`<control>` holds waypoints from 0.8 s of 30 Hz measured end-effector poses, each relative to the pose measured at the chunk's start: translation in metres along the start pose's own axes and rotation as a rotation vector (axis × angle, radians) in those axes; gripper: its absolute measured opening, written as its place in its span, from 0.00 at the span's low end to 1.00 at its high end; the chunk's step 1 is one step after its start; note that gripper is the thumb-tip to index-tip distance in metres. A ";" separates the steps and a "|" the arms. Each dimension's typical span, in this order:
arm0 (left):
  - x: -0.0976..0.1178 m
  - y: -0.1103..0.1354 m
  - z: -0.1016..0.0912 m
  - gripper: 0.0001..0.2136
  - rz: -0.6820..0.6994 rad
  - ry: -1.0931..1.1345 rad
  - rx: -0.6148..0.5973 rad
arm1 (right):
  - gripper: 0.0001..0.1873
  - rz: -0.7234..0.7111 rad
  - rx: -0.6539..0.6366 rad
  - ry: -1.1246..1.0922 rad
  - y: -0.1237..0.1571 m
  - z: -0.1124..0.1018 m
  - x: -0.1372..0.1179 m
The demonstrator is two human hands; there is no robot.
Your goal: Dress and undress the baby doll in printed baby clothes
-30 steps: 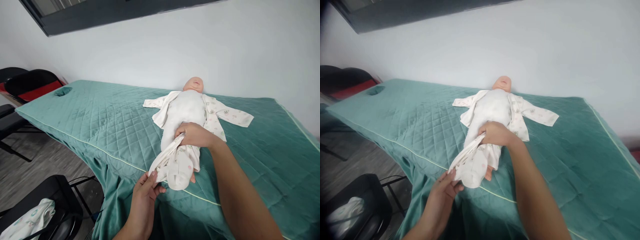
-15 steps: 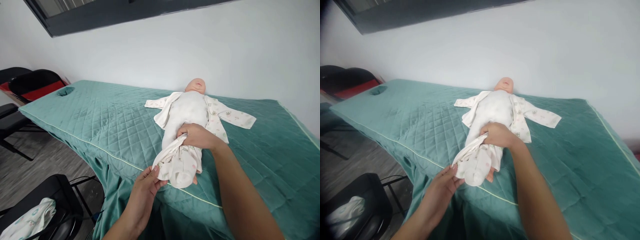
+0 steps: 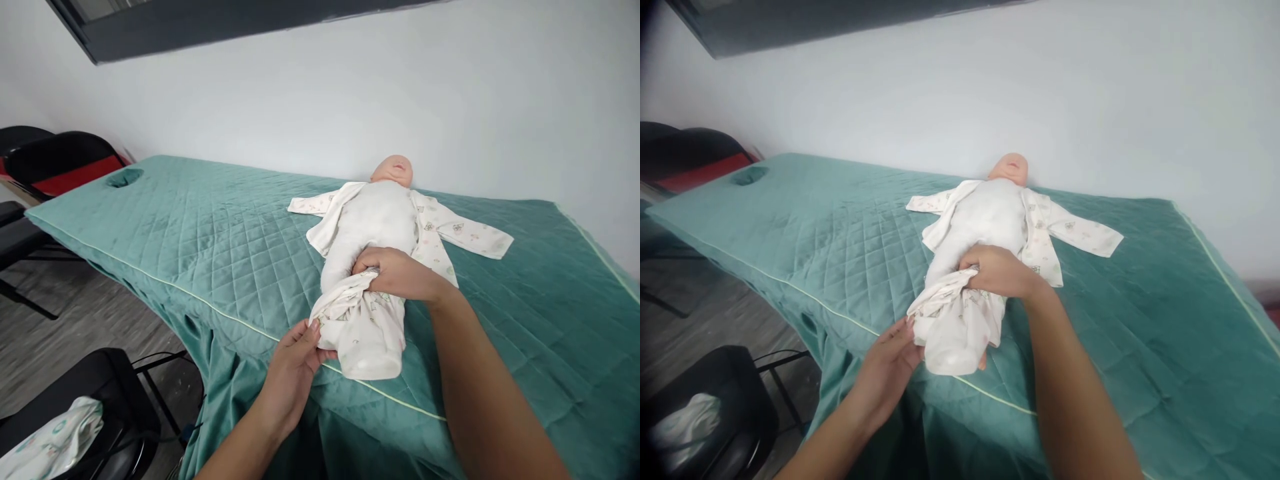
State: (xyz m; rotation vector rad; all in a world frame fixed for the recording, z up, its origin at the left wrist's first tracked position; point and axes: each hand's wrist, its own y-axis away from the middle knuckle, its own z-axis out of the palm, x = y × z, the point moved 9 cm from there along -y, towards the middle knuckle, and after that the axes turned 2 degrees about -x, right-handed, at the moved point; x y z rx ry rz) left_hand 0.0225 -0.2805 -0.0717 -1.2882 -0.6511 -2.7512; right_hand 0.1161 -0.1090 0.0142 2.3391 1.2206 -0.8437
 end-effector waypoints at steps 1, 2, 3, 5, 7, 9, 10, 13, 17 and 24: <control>0.001 -0.001 0.001 0.13 0.008 -0.011 -0.006 | 0.07 -0.008 -0.001 -0.004 0.000 0.000 -0.001; 0.001 -0.001 0.003 0.13 0.016 -0.022 -0.014 | 0.07 -0.011 -0.001 -0.009 0.000 0.000 -0.001; 0.001 -0.002 0.004 0.13 0.023 -0.037 -0.025 | 0.07 -0.012 -0.002 -0.014 0.000 -0.001 -0.001; 0.003 -0.005 0.004 0.14 0.046 -0.085 -0.039 | 0.07 -0.012 -0.002 -0.025 0.001 -0.001 -0.001; 0.007 -0.008 0.004 0.15 0.082 -0.177 -0.048 | 0.07 -0.019 -0.005 -0.039 0.001 -0.001 -0.002; 0.013 -0.013 0.005 0.16 0.116 -0.289 -0.057 | 0.07 -0.031 -0.005 -0.053 0.002 -0.001 -0.003; 0.017 -0.016 0.006 0.17 0.131 -0.341 -0.064 | 0.07 -0.035 -0.002 -0.056 0.003 -0.001 -0.003; 0.034 -0.027 0.009 0.17 0.214 -0.465 -0.093 | 0.07 -0.041 0.010 -0.058 0.004 -0.002 -0.003; 0.054 -0.043 0.013 0.16 0.368 -0.635 -0.130 | 0.09 -0.046 0.022 -0.052 0.004 -0.002 -0.004; 0.074 -0.064 0.017 0.19 0.519 -0.800 -0.147 | 0.11 -0.075 0.009 -0.035 0.005 -0.002 -0.012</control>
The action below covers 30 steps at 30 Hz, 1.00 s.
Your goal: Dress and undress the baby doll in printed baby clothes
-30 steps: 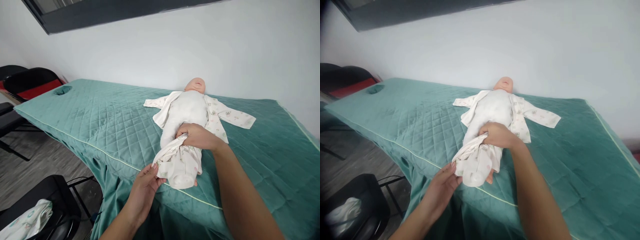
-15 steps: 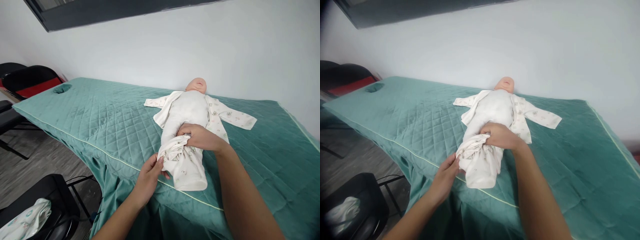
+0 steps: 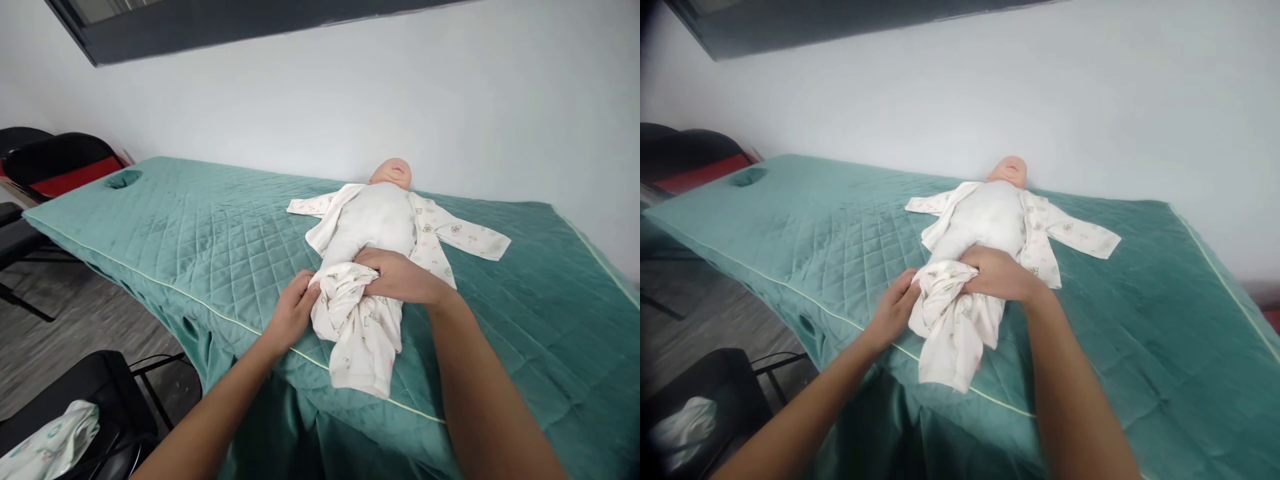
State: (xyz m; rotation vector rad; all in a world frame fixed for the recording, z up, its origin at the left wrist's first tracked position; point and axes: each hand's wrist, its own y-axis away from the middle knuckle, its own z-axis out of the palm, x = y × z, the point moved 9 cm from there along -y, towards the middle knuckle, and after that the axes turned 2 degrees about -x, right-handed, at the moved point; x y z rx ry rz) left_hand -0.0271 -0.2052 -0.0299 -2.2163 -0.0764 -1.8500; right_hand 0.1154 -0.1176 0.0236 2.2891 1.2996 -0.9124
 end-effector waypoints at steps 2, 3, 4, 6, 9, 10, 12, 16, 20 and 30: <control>0.004 -0.006 -0.003 0.19 0.055 -0.024 0.015 | 0.14 0.024 0.002 0.019 0.000 -0.001 0.002; 0.005 -0.010 -0.004 0.18 0.073 -0.035 0.019 | 0.15 0.033 -0.002 0.027 0.001 0.000 0.002; 0.005 -0.013 -0.005 0.18 0.081 -0.044 0.024 | 0.15 0.037 -0.007 0.034 0.001 0.000 0.003; 0.004 -0.019 -0.007 0.18 0.078 -0.056 0.035 | 0.14 0.040 -0.009 0.042 0.001 0.001 0.003; 0.005 -0.028 -0.009 0.18 0.076 -0.077 0.050 | 0.12 0.053 -0.006 0.054 0.001 0.002 0.005; 0.006 -0.031 -0.008 0.18 0.081 -0.086 0.040 | 0.11 0.058 -0.005 0.056 0.001 0.002 0.005; 0.010 -0.038 -0.004 0.17 0.104 -0.104 0.024 | 0.11 0.068 0.003 0.059 0.001 0.001 0.005; 0.018 -0.052 0.001 0.17 0.180 -0.163 0.050 | 0.18 0.095 0.011 0.048 0.001 -0.002 0.002; 0.023 -0.063 0.006 0.20 0.278 -0.277 0.070 | 0.25 0.131 -0.011 -0.003 -0.001 0.001 0.003; 0.017 -0.088 0.015 0.20 0.438 -0.582 0.107 | 0.14 0.179 0.146 -0.040 -0.002 -0.004 0.019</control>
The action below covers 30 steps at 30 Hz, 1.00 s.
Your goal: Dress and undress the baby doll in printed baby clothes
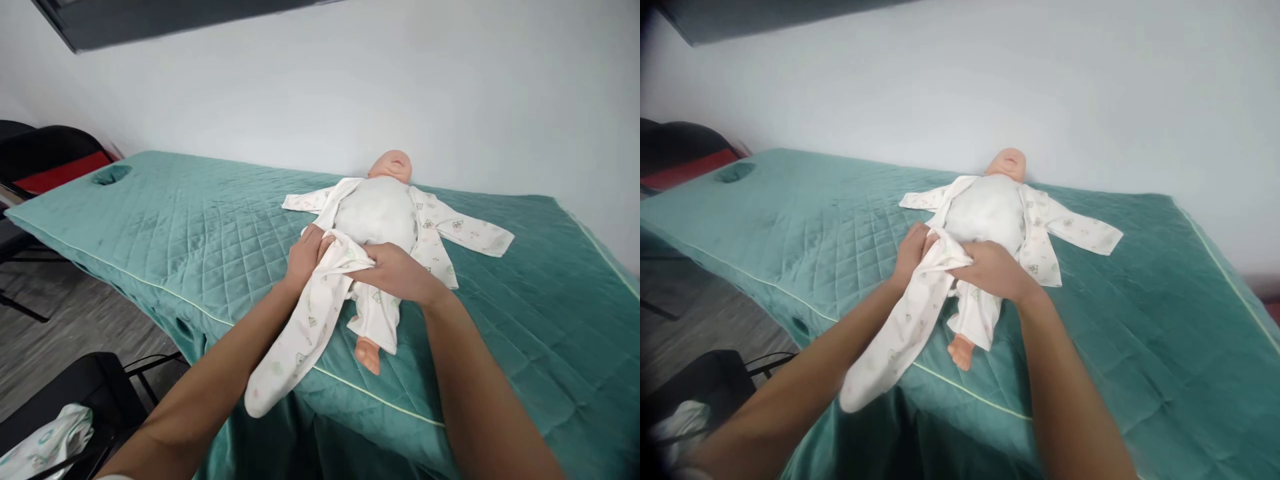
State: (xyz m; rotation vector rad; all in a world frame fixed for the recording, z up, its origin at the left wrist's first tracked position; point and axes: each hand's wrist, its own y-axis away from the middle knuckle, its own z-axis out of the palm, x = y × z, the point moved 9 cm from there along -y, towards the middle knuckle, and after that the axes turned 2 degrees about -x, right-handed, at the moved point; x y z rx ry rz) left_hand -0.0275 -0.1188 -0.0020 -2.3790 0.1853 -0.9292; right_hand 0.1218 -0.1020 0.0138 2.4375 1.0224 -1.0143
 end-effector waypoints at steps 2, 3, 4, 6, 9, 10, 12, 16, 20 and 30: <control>0.001 0.002 0.000 0.20 0.005 -0.006 -0.002 | 0.09 0.004 0.060 -0.060 -0.001 -0.006 0.002; 0.001 0.003 -0.001 0.19 -0.003 -0.002 -0.003 | 0.07 0.008 0.092 -0.083 -0.002 -0.009 0.004; 0.001 0.004 -0.001 0.19 -0.019 0.007 -0.008 | 0.05 0.013 0.123 -0.103 -0.003 -0.011 0.005; -0.003 0.007 -0.002 0.16 -0.082 0.044 -0.025 | 0.05 0.028 0.178 -0.141 -0.005 -0.015 0.009; -0.014 0.017 -0.004 0.12 -0.253 0.168 -0.030 | 0.05 0.073 0.257 -0.170 -0.007 -0.020 0.017; -0.017 0.023 -0.006 0.12 -0.314 0.211 -0.026 | 0.05 0.092 0.284 -0.169 -0.007 -0.021 0.020; -0.019 0.038 -0.011 0.14 -0.410 0.273 -0.038 | 0.05 0.116 0.319 -0.166 -0.008 -0.024 0.024; -0.009 0.078 -0.015 0.19 -0.535 0.346 -0.190 | 0.05 0.105 0.292 -0.160 -0.008 -0.023 0.024; 0.010 0.107 -0.010 0.17 -0.525 0.357 -0.344 | 0.05 0.024 0.161 -0.171 -0.005 -0.015 0.009; 0.013 0.069 -0.008 0.13 -0.255 -0.066 -0.205 | 0.11 -0.062 -0.029 -0.008 0.001 0.002 -0.010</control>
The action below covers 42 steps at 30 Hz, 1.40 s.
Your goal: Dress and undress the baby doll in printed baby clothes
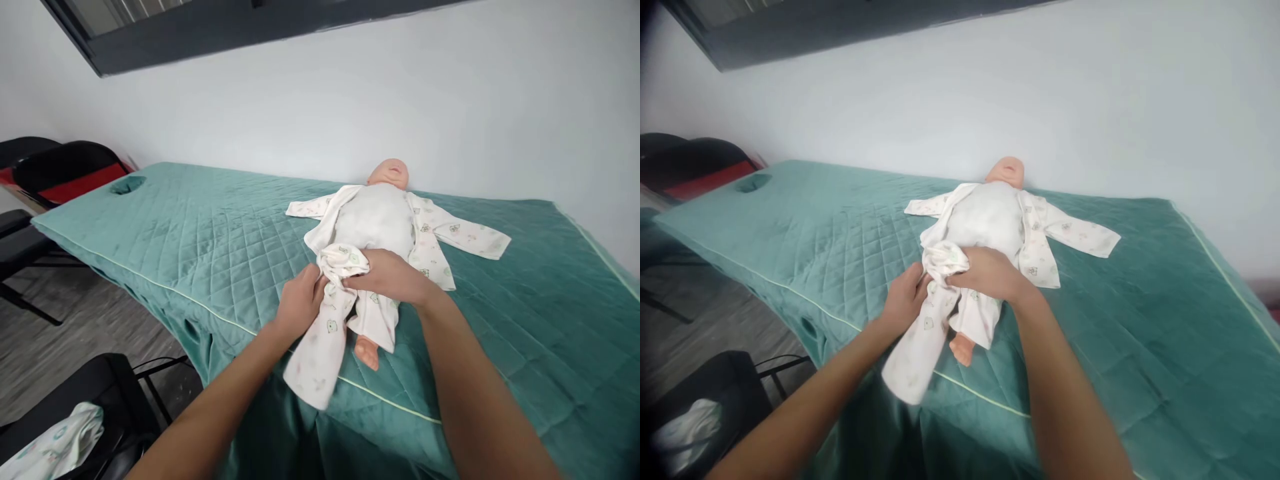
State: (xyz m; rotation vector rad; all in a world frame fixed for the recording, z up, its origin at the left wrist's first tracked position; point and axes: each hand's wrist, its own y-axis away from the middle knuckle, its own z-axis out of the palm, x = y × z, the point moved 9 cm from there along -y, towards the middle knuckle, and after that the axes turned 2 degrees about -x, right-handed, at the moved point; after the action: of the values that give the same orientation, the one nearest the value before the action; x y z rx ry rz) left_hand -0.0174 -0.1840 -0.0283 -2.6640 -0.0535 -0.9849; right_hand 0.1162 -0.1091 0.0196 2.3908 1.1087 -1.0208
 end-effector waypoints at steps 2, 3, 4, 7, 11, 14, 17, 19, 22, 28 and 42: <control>-0.002 -0.013 -0.001 0.12 0.004 -0.056 0.022 | 0.08 0.000 0.034 -0.002 -0.001 -0.002 0.004; -0.003 -0.018 -0.002 0.12 0.002 -0.076 0.035 | 0.08 -0.001 0.055 -0.008 -0.001 -0.003 0.006; -0.004 -0.022 -0.003 0.12 0.002 -0.091 0.051 | 0.08 -0.001 0.075 -0.012 -0.002 -0.004 0.008; -0.005 -0.027 -0.005 0.12 0.008 -0.102 0.107 | 0.09 -0.004 0.130 -0.010 -0.003 -0.008 0.011; -0.009 -0.019 -0.011 0.12 -0.059 -0.009 0.180 | 0.09 -0.011 0.201 -0.021 -0.004 -0.013 0.011; -0.022 0.001 -0.019 0.13 -0.242 0.231 0.272 | 0.07 0.037 0.284 -0.083 -0.003 -0.018 0.017; -0.029 0.030 -0.017 0.18 -0.442 0.446 0.235 | 0.05 0.041 0.329 -0.183 -0.002 -0.020 0.022; -0.021 0.047 -0.008 0.20 -0.505 0.540 0.108 | 0.04 0.040 0.342 -0.230 -0.001 -0.020 0.025; -0.003 0.070 0.014 0.22 -0.641 0.810 -0.081 | 0.04 0.067 0.385 -0.274 0.000 -0.022 0.029; 0.024 0.086 0.038 0.20 -0.807 1.209 -0.156 | 0.04 0.090 0.398 -0.310 0.003 -0.024 0.026; 0.016 0.052 0.028 0.16 -0.742 1.246 -0.161 | 0.32 -0.015 -0.019 -0.273 0.010 -0.001 0.000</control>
State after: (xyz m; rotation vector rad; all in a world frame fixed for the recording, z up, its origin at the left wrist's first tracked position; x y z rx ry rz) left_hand 0.0192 -0.2264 -0.0517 -1.6387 -0.7122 -2.7337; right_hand 0.1241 -0.1146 0.0206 2.1492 1.0326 -1.2893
